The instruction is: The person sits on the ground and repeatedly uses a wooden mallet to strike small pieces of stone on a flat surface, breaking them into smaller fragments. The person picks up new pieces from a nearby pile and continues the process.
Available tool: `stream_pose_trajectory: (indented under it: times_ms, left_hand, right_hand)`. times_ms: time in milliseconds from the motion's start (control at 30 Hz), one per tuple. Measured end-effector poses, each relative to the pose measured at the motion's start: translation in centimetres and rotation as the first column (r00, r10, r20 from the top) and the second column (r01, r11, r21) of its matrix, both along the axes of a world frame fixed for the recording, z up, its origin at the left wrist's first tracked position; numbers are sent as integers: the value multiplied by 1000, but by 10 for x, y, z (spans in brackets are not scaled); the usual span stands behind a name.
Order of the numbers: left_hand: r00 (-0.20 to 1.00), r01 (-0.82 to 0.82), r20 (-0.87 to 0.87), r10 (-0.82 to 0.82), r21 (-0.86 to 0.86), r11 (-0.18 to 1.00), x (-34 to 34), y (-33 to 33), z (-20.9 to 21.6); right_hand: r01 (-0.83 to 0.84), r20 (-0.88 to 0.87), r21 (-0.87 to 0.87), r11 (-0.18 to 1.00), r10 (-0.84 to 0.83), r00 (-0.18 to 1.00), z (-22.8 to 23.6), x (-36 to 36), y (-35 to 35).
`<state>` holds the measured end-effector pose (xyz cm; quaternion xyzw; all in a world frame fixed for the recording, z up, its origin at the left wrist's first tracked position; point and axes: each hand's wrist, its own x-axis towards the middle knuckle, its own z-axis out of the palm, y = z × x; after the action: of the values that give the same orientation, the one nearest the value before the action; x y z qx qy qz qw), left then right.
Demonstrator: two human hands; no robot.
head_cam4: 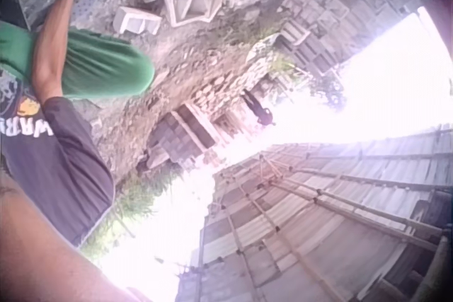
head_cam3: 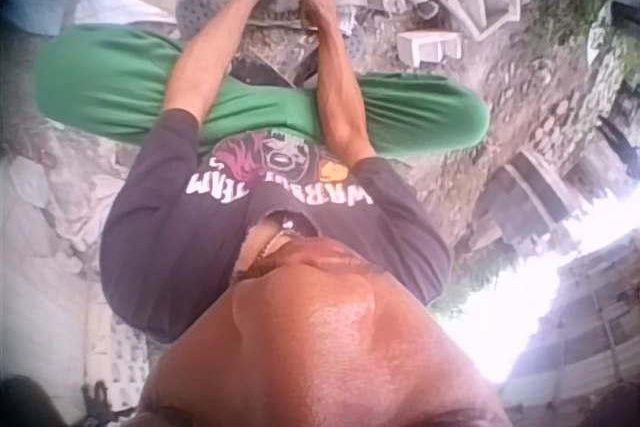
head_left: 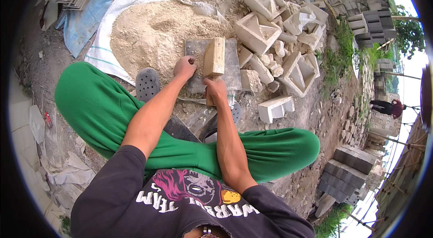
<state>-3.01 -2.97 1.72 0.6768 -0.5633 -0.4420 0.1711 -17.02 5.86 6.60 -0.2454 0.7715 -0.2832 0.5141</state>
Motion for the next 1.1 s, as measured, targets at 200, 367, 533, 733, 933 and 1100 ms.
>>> stream_pose_trajectory:
  times_ms: [200,367,533,733,933,1100]
  left_hand:
    - [969,170,212,-124,-214,962,-17,-6,1]
    - [874,412,355,-332,-177,894,-30,-3,15]
    - [933,349,176,-313,-248,903,-30,0,9]
    - [972,200,211,-108,-487,850,-5,13,-14]
    - [990,122,92,-107,-188,975,9,13,-11]
    - [993,54,107,-45,-84,995,2,18,12]
  right_hand:
    - [113,6,-78,991,-113,994,20,-22,6]
    - [191,9,-63,980,-190,982,19,-30,22]
    - [153,-15,-68,986,-154,988,23,-28,30]
    - [-1,-121,-204,979,-24,992,64,-14,2]
    - [-122,-245,-221,967,66,967,33,14,6]
    - [-182,-238,123,976,207,949,-12,10,11]
